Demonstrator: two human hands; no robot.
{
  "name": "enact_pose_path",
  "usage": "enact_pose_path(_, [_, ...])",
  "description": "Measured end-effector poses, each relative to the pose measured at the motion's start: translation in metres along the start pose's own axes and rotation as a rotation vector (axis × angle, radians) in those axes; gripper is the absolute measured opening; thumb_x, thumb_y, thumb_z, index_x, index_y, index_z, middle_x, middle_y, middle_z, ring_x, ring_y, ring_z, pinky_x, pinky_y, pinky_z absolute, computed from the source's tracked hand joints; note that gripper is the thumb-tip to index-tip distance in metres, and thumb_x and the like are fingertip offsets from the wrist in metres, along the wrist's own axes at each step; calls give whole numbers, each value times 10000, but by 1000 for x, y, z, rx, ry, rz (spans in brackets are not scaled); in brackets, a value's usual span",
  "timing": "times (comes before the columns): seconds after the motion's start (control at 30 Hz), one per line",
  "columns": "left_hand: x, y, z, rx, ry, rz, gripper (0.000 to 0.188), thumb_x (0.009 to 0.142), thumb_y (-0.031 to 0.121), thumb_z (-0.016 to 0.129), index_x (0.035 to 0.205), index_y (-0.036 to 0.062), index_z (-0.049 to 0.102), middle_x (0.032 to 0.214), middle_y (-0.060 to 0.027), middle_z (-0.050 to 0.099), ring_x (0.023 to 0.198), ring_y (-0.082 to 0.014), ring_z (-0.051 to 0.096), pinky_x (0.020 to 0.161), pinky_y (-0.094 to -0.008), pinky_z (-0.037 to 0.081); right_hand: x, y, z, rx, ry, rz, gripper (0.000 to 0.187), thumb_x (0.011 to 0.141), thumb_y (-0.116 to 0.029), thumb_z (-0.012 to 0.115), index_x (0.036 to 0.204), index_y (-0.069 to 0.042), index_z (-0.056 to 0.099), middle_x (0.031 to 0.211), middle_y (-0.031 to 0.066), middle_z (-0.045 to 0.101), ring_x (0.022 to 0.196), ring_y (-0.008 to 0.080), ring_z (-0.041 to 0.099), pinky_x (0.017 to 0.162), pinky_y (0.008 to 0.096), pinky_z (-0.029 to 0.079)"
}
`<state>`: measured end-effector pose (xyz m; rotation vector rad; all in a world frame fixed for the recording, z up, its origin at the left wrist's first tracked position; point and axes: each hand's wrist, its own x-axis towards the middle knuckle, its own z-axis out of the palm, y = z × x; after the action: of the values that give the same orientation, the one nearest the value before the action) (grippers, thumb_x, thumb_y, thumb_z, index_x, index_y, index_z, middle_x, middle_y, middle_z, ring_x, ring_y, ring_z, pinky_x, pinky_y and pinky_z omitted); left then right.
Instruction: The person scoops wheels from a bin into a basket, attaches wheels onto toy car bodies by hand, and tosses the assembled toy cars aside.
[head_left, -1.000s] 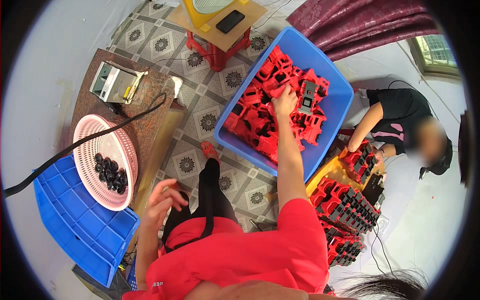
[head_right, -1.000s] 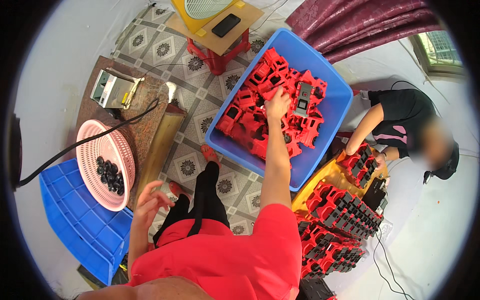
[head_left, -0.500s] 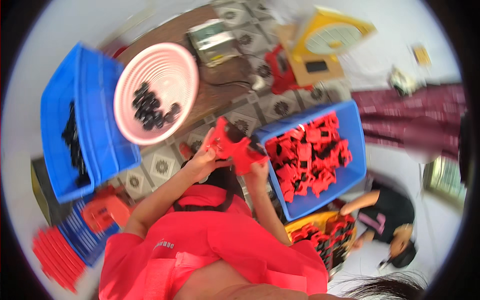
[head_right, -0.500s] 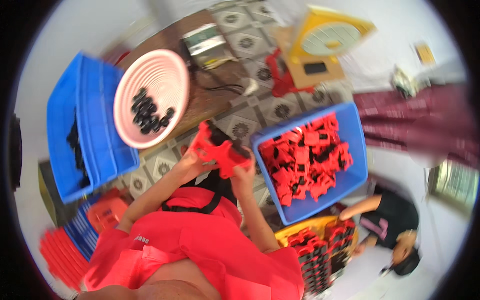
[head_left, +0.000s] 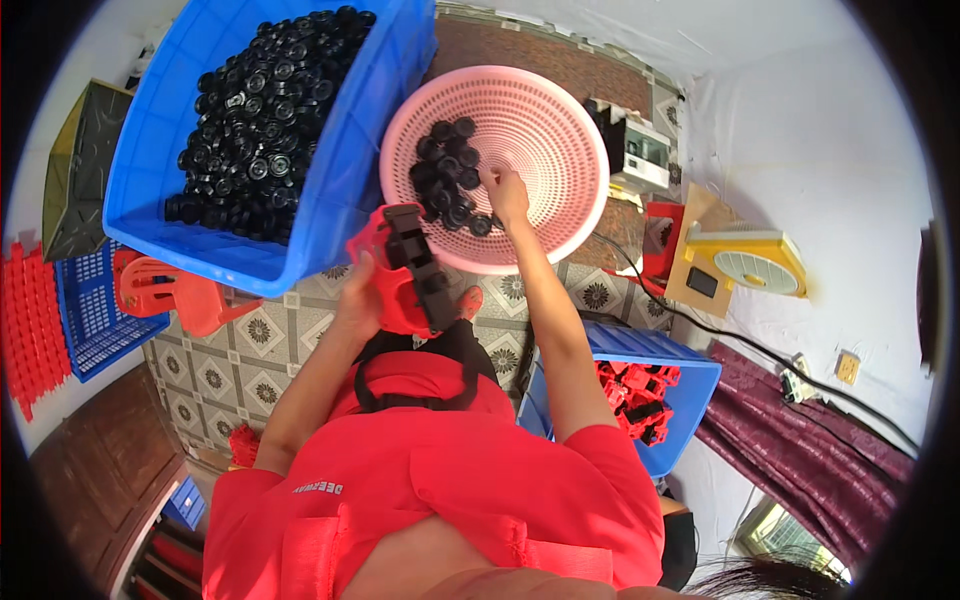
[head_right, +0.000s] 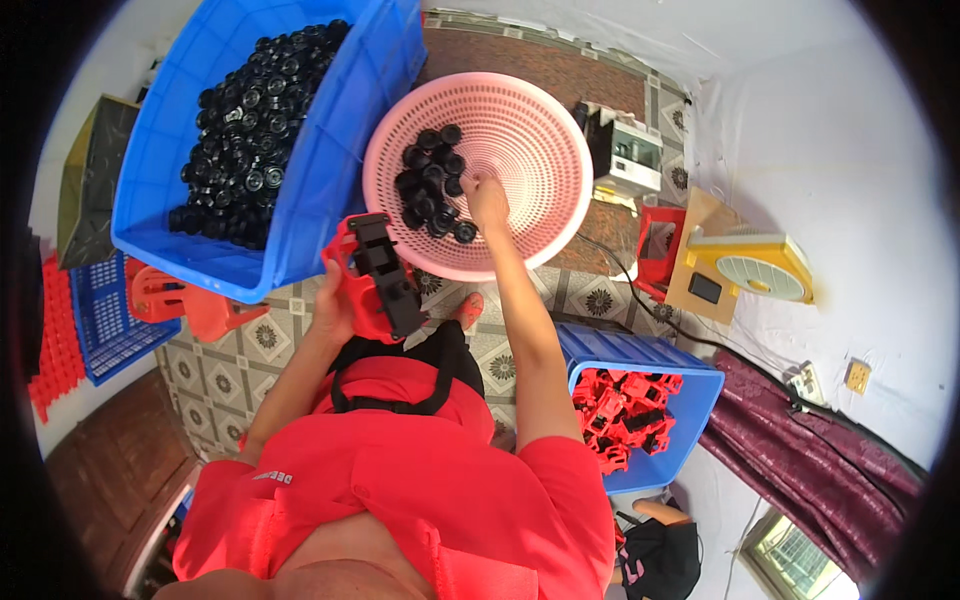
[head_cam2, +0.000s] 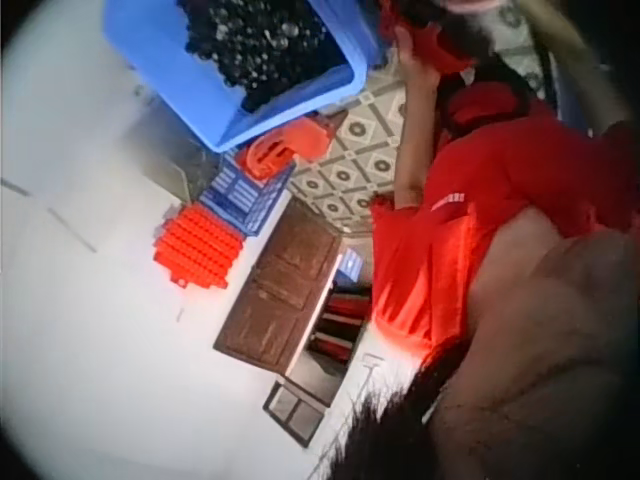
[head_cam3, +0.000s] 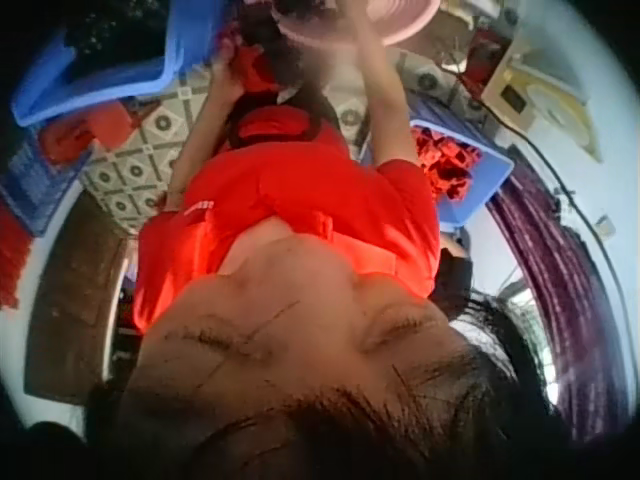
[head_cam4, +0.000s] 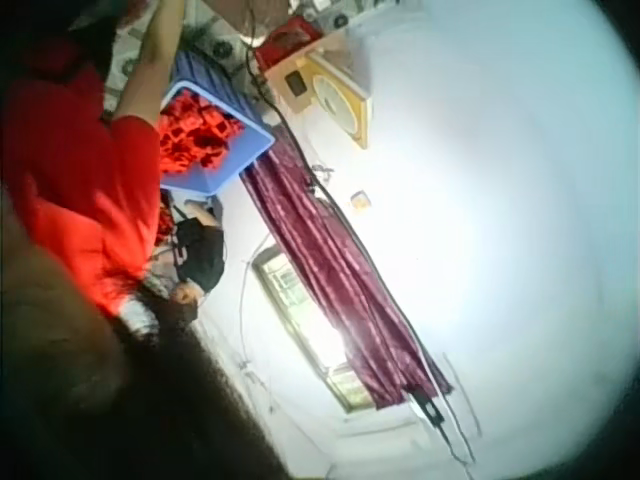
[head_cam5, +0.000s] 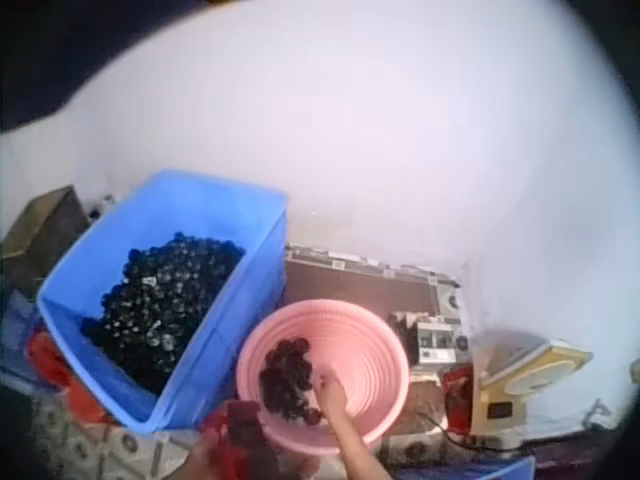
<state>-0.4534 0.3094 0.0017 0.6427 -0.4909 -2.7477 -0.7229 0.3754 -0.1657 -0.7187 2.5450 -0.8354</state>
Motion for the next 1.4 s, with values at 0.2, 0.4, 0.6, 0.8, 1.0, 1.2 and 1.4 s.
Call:
enact_pose_path(0.2, [28,16,-23,63,143,31,862,834,144,709,1481,106,141,1379,-87,403,1263,-230,436,1045,-418,388,22,-12,56,-240,18,50,508,766,-281,739,1122,-27,480,1102,238,594,958,404,609,813,484,489])
enact_pose_path(0.4, [51,21,-38,186,298,27,850,838,135,716,1463,108,140,1308,-91,431,1187,-220,483,968,-392,446,-29,-64,-26,802,-52,158,224,815,33,659,982,-46,533,887,64,625,775,171,617,692,287,505])
enact_pose_path(0.6, [63,20,-15,299,334,10,968,787,78,771,1451,105,66,1222,-118,499,1062,-223,574,870,-398,527,-96,-95,-88,1409,-104,-74,57,894,6,588,917,-46,586,1128,138,588,823,132,588,799,259,469])
enact_pose_path(0.8, [69,11,5,422,356,58,982,793,124,776,1477,85,73,1265,-134,473,1067,-227,572,883,-380,513,-97,-102,-97,1253,-64,-147,265,802,114,626,972,-68,535,1021,63,575,857,105,538,833,242,442])
enact_pose_path(1.0, [77,-1,13,490,414,98,1023,757,135,807,1478,93,83,1288,-148,474,1118,-240,551,917,-384,496,-87,-109,-114,1491,-298,-140,371,748,168,558,1042,-54,517,1060,70,557,929,137,560,865,278,465])
enact_pose_path(1.2, [85,-19,18,458,378,166,1074,708,106,840,1487,108,101,1304,-145,478,1141,-245,547,935,-392,491,-62,-78,-116,1212,-613,-284,360,786,134,618,1091,-26,517,1154,74,537,979,129,560,868,265,451])
enact_pose_path(1.4, [81,-34,13,363,388,189,1092,678,75,855,1487,105,123,1283,-129,503,1161,-234,535,979,-388,455,-48,-74,-118,1171,-743,-402,400,762,163,638,1097,-21,519,1178,89,532,1026,134,557,894,270,456])
